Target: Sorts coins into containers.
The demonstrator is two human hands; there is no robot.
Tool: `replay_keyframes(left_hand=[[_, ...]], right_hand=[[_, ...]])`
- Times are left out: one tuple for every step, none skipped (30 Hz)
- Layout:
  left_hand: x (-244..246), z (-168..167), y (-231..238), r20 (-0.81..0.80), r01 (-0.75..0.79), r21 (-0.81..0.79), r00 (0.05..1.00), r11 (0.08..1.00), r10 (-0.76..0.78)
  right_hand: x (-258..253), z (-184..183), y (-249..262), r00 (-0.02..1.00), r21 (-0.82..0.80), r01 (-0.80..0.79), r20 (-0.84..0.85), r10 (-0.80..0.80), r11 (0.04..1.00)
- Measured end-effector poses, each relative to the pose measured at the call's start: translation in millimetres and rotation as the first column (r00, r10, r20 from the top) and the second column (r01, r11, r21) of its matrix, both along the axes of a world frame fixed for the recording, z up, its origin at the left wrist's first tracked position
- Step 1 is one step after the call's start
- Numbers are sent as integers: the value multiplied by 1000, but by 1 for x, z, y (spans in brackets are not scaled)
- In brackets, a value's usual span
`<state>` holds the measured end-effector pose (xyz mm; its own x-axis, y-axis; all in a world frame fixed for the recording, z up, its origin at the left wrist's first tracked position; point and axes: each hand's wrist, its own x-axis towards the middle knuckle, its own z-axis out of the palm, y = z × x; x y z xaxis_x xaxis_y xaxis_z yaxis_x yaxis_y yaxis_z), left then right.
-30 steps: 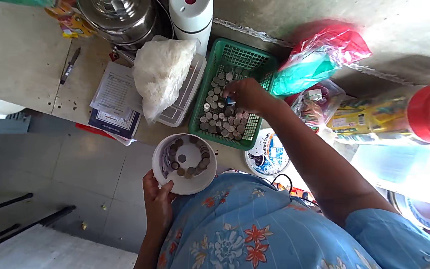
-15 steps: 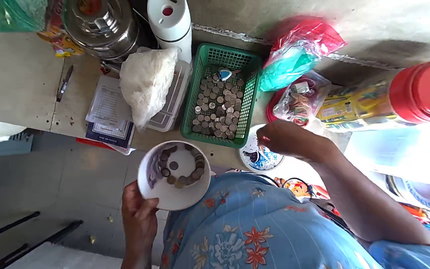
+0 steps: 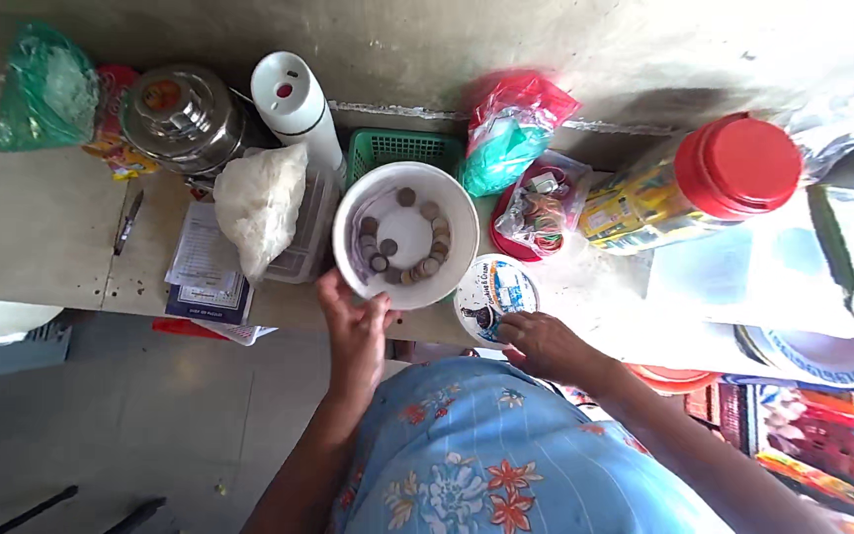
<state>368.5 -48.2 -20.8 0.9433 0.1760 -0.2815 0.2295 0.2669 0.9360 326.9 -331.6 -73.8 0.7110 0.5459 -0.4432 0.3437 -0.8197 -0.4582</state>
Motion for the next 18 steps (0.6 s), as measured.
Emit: replay_keyframes(left_hand=[[8, -5, -7, -6, -3, 24, 1000, 1000, 3], [16, -10, -13, -26, -9, 42, 1000, 999, 10], [24, -15, -18, -59, -9, 52, 998, 999, 12], [31, -20, -21, -106, -3, 51, 994, 999, 8], [37, -25, -22, -156, 7, 40, 988, 999, -1], [41, -29, -20, -197, 16, 16, 980, 1000, -12], [43, -33, -18, -222, 12, -19, 975, 1000, -16], [43, -35, -15, -239, 5, -57, 971, 998, -19], [43, -34, -12, -252, -1, -88, 968, 996, -22], [43, -32, -10, -261, -2, -106, 965, 994, -26], [42, -30, -8, -270, 0, -114, 962, 993, -31], [42, -28, -6, -280, 9, -110, 959, 994, -39], [40, -26, -4, -288, 24, -99, 956, 995, -52], [39, -26, -1, -291, 45, -84, 954, 995, -68], [37, -25, 2, -288, 76, -61, 953, 995, -91], [36, -26, 5, -282, 108, -34, 953, 994, -113], [34, -26, 7, -268, 145, 5, 953, 989, -138], [33, -27, 9, -250, 171, 50, 956, 984, -154]], right_hand=[[-3, 5, -2, 999, 38, 23, 40, -24, 999], [-7, 12, -5, 996, 83, 45, 74, -51, 996], [-9, 20, -8, 990, 142, 70, 109, -85, 987], [-11, 28, -11, 982, 207, 89, 143, -120, 974], [-12, 38, -14, 970, 268, 89, 196, -144, 959], [-13, 49, -15, 953, 319, 71, 259, -159, 945], [-13, 60, -14, 930, 355, 41, 328, -166, 934], [-12, 70, -11, 900, 375, 5, 403, -168, 927], [-9, 80, -6, 872, 390, -29, 460, -168, 920], [-3, 88, 2, 851, 397, -58, 499, -162, 916], [4, 95, 11, 834, 382, -80, 531, -148, 921], [13, 97, 22, 820, 355, -100, 559, -126, 929], [24, 96, 34, 812, 321, -120, 577, -93, 940], [36, 91, 45, 812, 283, -139, 581, -55, 949], [47, 83, 57, 816, 250, -154, 577, -19, 956], [57, 74, 68, 835, 217, -163, 550, 18, 962], [67, 67, 78, 860, 171, -172, 505, 64, 970], [75, 60, 87, 879, 129, -184, 465, 105, 974]])
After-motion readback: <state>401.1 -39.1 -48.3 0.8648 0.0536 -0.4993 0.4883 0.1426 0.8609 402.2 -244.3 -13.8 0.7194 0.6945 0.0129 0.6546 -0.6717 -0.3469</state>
